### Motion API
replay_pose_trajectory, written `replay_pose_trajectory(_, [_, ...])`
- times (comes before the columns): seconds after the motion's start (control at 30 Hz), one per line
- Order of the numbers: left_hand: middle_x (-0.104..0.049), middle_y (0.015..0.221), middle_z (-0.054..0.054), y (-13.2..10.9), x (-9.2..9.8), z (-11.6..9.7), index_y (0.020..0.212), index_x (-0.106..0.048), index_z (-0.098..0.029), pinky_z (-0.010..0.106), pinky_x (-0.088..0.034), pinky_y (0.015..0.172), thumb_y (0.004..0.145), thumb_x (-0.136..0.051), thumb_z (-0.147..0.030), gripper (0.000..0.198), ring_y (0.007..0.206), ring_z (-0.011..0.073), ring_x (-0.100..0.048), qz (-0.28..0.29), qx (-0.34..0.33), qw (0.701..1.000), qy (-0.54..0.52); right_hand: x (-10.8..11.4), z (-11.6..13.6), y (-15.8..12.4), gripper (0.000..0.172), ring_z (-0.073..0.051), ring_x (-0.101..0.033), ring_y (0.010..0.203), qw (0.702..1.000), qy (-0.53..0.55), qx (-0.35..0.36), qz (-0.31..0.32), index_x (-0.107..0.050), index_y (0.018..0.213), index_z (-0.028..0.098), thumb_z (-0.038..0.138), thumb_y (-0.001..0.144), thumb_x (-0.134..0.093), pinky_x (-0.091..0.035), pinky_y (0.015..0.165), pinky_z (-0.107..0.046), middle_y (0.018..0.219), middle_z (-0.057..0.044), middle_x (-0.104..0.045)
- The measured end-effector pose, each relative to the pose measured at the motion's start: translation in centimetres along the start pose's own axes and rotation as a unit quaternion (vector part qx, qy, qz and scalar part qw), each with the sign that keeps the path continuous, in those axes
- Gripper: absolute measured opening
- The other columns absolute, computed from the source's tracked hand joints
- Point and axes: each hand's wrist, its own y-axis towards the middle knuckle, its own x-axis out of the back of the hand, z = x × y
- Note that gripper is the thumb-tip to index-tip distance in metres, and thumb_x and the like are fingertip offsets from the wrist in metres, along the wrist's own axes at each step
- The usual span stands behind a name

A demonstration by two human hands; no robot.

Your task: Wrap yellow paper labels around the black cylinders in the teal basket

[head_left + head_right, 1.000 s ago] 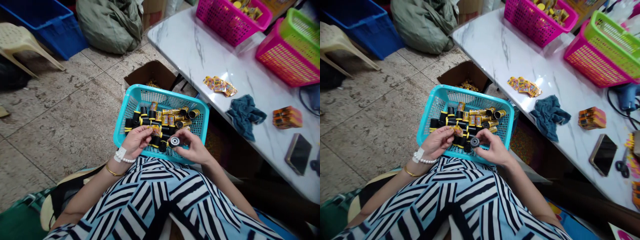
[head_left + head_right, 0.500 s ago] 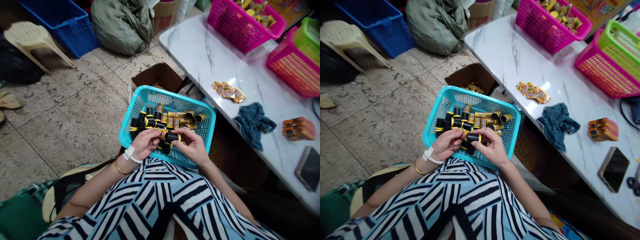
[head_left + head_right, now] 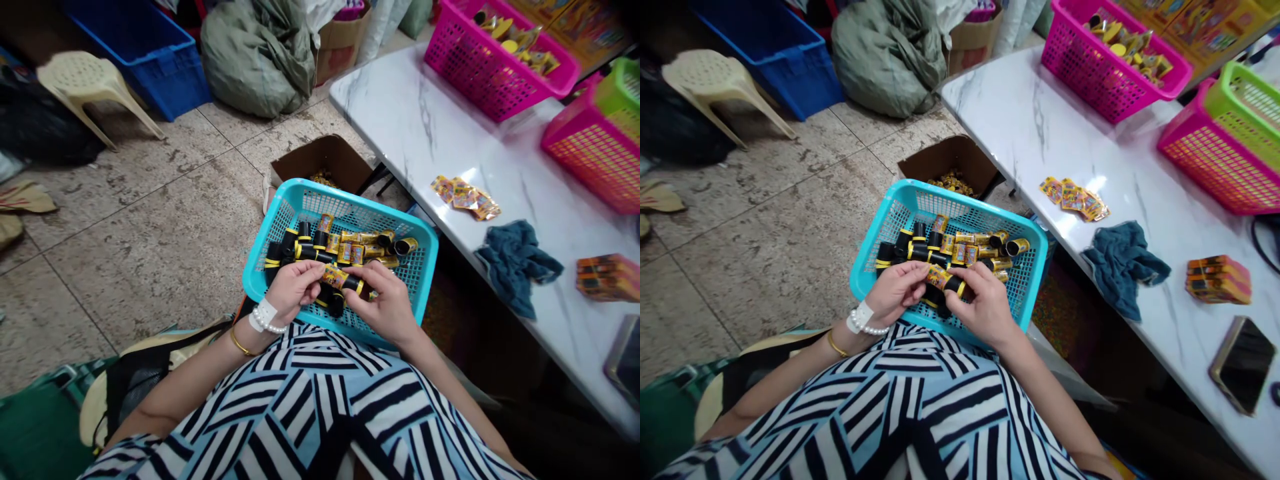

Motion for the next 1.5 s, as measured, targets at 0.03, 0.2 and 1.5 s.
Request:
replay_pose_trajectory(0.03, [-0.050, 0.048, -0.005, 0.0, -0.1, 0.0, 0.085, -0.067, -0.013, 0.015, -0.018, 0.036, 0.072, -0.079, -0.040, 0.033, 0.038, 0.0024, -0.033, -0.009, -0.010, 1.000, -0.005, -0.1, 0.0, -0.1, 0.027, -0.016, -0.058, 0.068, 1.000, -0.003, 0.000, -0.008, -0.071, 0.107, 0.018, 0.022, 0.080, -0.064, -0.049, 0.062, -0.030, 0.080, -0.004, -0.059])
replay_pose_trajectory(0.2, [-0.063, 0.083, 0.001, -0.3, -0.4, -0.5, 0.099, -0.065, -0.016, 0.015, -0.033, 0.043, 0.067, -0.084, -0.035, 0.042, 0.060, 0.0063, -0.053, -0.047, -0.098, 0.994, -0.005, 0.2, 0.0, -0.4, 0.027, -0.017, -0.060, 0.074, 0.999, 0.024, 0.017, -0.015, -0.069, 0.107, 0.021, 0.023, 0.081, -0.070, -0.052, 0.065, -0.030, 0.087, -0.004, -0.062])
replay_pose_trajectory(1.5, [-0.065, 0.074, 0.002, 1.7, -1.9, -1.1, 0.097, -0.069, -0.015, 0.023, -0.045, 0.059, 0.077, -0.075, -0.042, 0.034, 0.060, 0.0100, -0.056, 0.105, -0.097, 0.979, 0.147, 0.2, -2.3, -1.2, 0.028, -0.021, -0.072, 0.089, 0.989, 0.035, 0.071, -0.126, -0.071, 0.109, 0.027, 0.023, 0.082, -0.074, -0.063, 0.079, -0.039, 0.100, -0.007, -0.074])
